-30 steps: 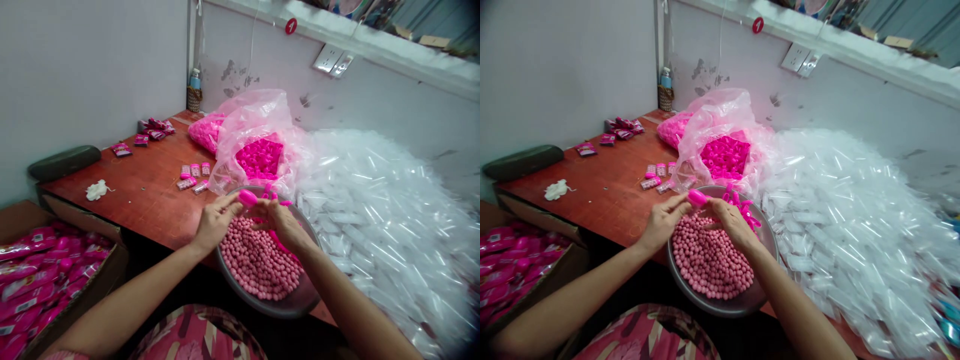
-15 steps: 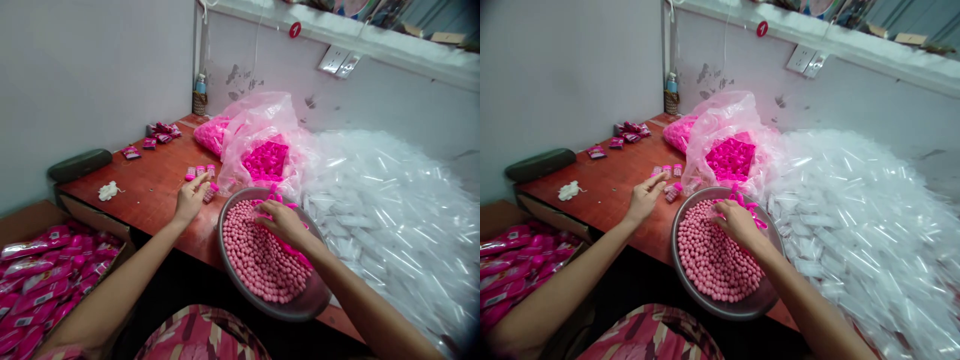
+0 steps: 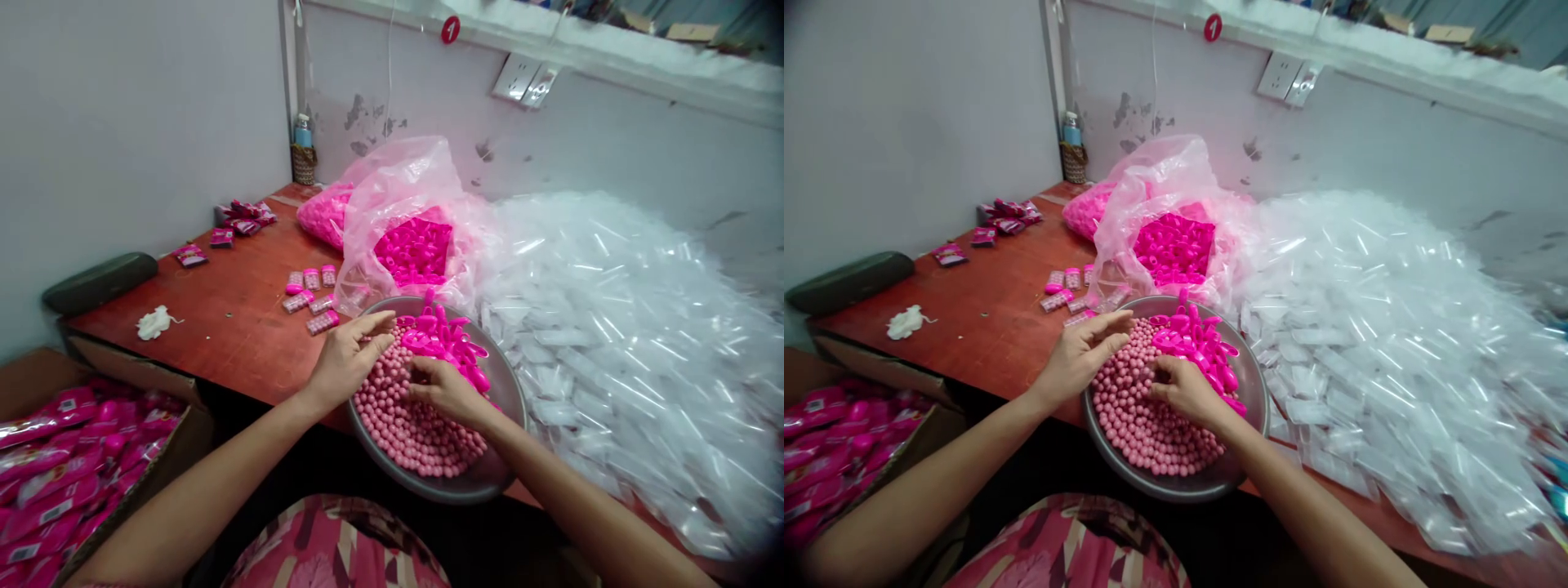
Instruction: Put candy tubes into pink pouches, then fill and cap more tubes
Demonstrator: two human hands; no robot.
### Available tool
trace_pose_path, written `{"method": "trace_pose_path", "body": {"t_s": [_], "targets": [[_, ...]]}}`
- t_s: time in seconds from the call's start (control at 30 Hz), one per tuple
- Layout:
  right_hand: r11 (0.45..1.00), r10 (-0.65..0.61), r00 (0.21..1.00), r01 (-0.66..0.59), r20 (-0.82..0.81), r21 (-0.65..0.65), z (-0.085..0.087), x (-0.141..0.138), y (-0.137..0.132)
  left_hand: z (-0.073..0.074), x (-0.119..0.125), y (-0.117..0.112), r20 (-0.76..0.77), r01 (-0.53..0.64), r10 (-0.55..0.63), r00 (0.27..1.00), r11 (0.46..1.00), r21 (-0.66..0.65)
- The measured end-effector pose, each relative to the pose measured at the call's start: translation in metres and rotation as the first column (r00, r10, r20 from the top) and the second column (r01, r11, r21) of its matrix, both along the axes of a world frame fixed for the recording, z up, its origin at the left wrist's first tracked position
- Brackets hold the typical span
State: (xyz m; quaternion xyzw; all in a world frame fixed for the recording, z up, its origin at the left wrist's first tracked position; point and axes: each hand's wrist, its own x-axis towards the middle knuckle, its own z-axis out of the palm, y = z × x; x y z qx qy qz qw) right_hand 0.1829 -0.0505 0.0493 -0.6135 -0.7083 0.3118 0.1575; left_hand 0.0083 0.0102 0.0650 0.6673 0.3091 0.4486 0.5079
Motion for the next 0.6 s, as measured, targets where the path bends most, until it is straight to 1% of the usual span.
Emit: {"method": "trace_pose_path", "body": {"t_s": [0.03,0.07,0.1,0.17,0.2,0.23,0.27,0.3,0.33,0.4,0.47,0.5,0.53,0.6], "targets": [[0.998,-0.061,0.978,0.054,-0.200,-0.038,0.002,0.003,-0.002,-0.001,0.000,-0.002,-0.029,0.034,-0.035,0.999,0.999,-0.022],[0.991,-0.129,0.913,0.103,-0.387,-0.087,0.005,0.005,-0.004,-0.002,0.001,-0.003,-0.056,0.076,-0.079,0.995,0.996,-0.052],[0.981,-0.190,0.826,0.138,-0.530,-0.137,0.007,0.006,-0.007,-0.003,0.002,-0.004,-0.080,0.121,-0.128,0.988,0.989,-0.083],[0.963,-0.268,0.689,0.176,-0.673,-0.203,0.010,0.007,-0.011,-0.005,0.006,-0.006,-0.120,0.228,-0.242,0.963,0.966,-0.119],[0.958,-0.287,0.644,0.188,-0.709,-0.217,0.011,0.007,-0.013,-0.006,0.009,-0.007,-0.134,0.282,-0.297,0.946,0.952,-0.119],[0.957,-0.290,0.618,0.195,-0.730,-0.215,0.011,0.007,-0.015,-0.007,0.012,-0.008,-0.138,0.325,-0.338,0.931,0.940,-0.108],[0.960,-0.279,0.612,0.202,-0.740,-0.194,0.012,0.007,-0.016,-0.008,0.014,-0.008,-0.135,0.353,-0.363,0.922,0.931,-0.093],[0.965,-0.256,0.628,0.213,-0.735,-0.154,0.012,0.008,-0.018,-0.008,0.017,-0.008,-0.126,0.370,-0.378,0.917,0.925,-0.080],[0.969,-0.227,0.665,0.228,-0.712,-0.096,0.013,0.011,-0.019,-0.008,0.019,-0.008,-0.115,0.378,-0.384,0.916,0.923,-0.073],[0.972,-0.151,0.777,0.228,-0.611,0.050,0.017,0.017,-0.022,-0.009,0.021,-0.007,-0.101,0.382,-0.389,0.916,0.921,-0.077],[0.969,-0.064,0.891,0.163,-0.450,0.184,0.023,0.025,-0.023,-0.009,0.022,-0.007,-0.111,0.408,-0.415,0.903,0.909,-0.086],[0.966,-0.021,0.933,0.111,-0.360,0.232,0.026,0.028,-0.024,-0.010,0.021,-0.007,-0.120,0.419,-0.427,0.896,0.904,-0.084],[0.962,0.018,0.961,0.059,-0.277,0.266,0.030,0.031,-0.025,-0.010,0.021,-0.007,-0.127,0.426,-0.433,0.893,0.901,-0.077],[0.954,0.073,0.986,-0.026,-0.147,0.298,0.035,0.034,-0.025,-0.011,0.020,-0.007,-0.150,0.434,-0.437,0.887,0.899,-0.050]]}}
